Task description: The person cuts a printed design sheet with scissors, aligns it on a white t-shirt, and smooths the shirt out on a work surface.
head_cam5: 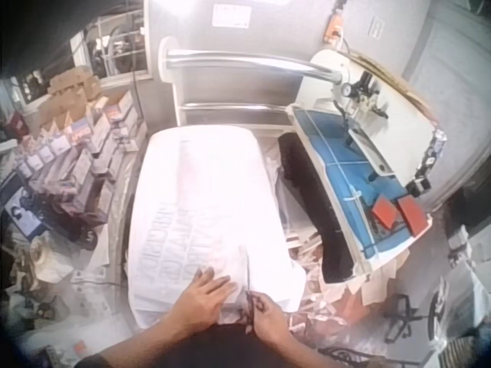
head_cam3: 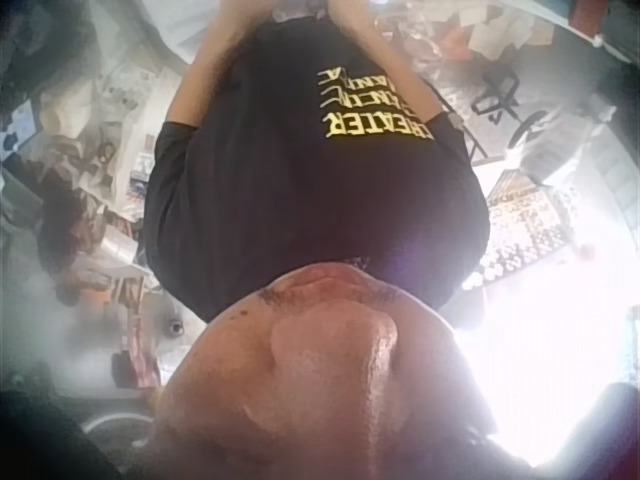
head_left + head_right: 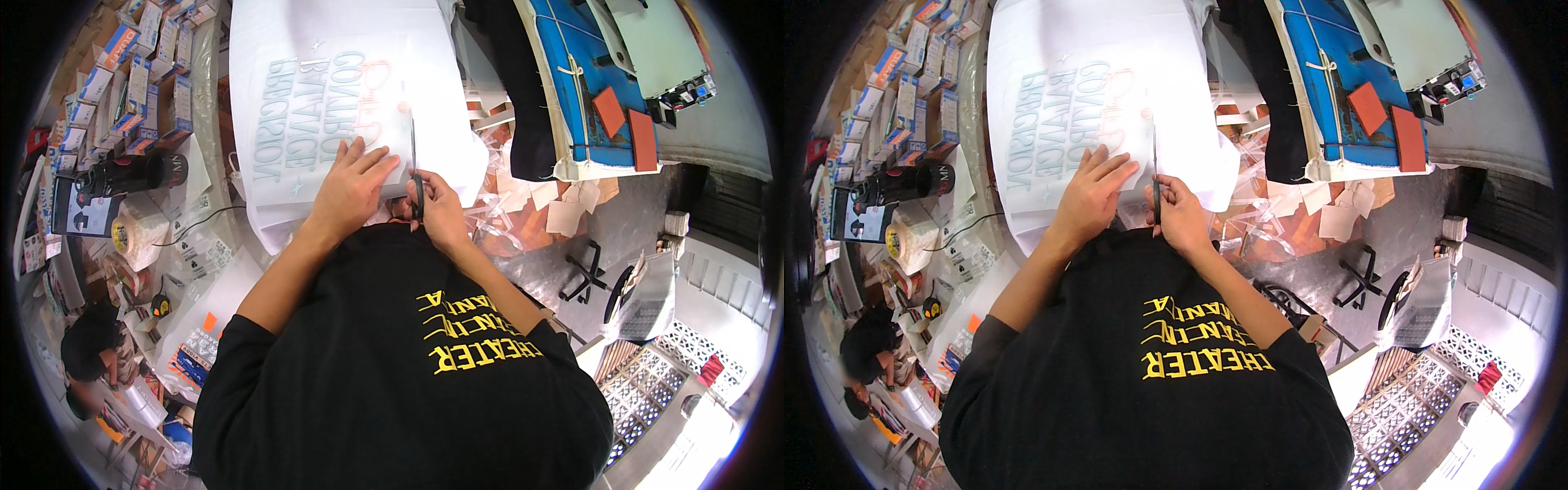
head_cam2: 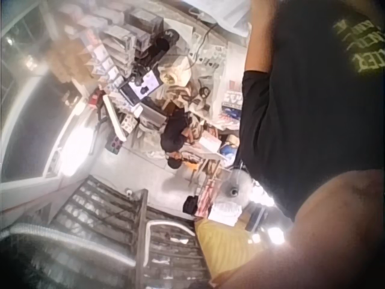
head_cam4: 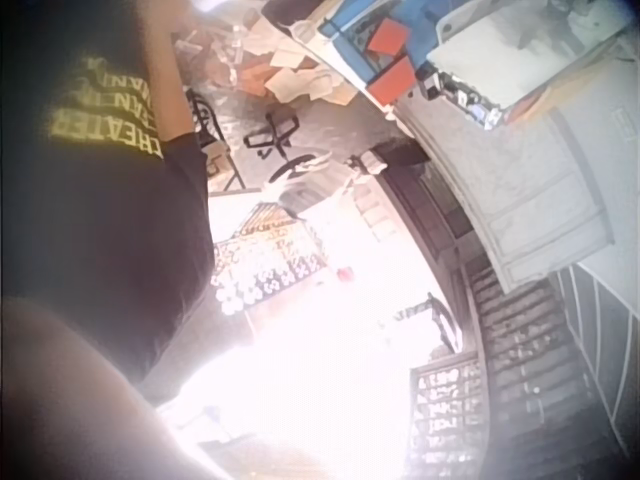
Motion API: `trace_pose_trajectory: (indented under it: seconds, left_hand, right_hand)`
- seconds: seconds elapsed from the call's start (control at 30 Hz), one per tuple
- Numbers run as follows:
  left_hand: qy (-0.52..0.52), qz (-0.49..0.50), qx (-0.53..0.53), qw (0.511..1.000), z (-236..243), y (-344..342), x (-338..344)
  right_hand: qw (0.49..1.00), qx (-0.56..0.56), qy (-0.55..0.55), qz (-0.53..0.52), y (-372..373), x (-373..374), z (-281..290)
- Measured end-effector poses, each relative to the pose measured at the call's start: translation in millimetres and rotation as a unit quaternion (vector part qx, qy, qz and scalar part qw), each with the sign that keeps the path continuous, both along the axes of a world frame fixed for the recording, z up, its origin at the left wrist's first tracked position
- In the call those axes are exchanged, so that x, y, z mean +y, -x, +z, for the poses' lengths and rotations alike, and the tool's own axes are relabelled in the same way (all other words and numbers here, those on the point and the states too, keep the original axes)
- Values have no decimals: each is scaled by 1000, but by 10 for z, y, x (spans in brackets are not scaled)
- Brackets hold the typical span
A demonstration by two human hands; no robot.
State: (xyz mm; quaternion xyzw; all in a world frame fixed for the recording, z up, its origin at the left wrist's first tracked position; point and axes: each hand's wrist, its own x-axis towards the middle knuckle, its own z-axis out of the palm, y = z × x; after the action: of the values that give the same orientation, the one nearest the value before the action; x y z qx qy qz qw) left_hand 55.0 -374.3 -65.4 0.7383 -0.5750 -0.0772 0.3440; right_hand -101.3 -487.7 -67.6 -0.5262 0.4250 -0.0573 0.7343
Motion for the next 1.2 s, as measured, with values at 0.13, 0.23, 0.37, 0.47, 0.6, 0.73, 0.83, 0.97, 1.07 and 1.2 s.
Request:
trace_pose_trajectory:
  seconds: [0.13, 0.23, 0.37, 0.47, 0.6, 0.73, 0.83, 0.97, 1.07, 1.2]
  left_hand:
    - [-2, 1, 0, 1000, 6, 0, -6]
    - [3, 1, -5, 1000, -7, 3, -4]
    - [6, -2, -8, 1000, -18, -4, 3]
    - [7, -6, -10, 1000, -17, -8, 10]
    - [8, -8, 0, 1000, -13, 19, 46]
    - [21, -4, -5, 1000, -48, 16, 57]
    - [17, -4, -5, 1000, -59, 10, 67]
    - [7, -6, 10, 1000, -39, -6, 78]
    - [5, -9, 8, 1000, -48, -22, 80]
    - [4, -12, 6, 1000, -41, -28, 82]
  right_hand:
    - [1000, 16, 16, 7, 2, 20, 39]
    - [1000, 4, 6, 2, 29, 13, 22]
    - [1000, 20, 13, 16, 73, -3, -17]
    - [1000, -1, -10, -5, 55, 2, -42]
    - [999, -18, -28, -28, -18, -39, -24]
    - [999, -14, -32, -27, -11, -50, -12]
    - [999, -16, -39, -23, 43, -62, -54]
    - [997, -35, -68, -27, 91, -109, -71]
    - [996, -42, -74, -20, 100, -137, -60]
    - [997, -37, -64, -11, 87, -169, -64]
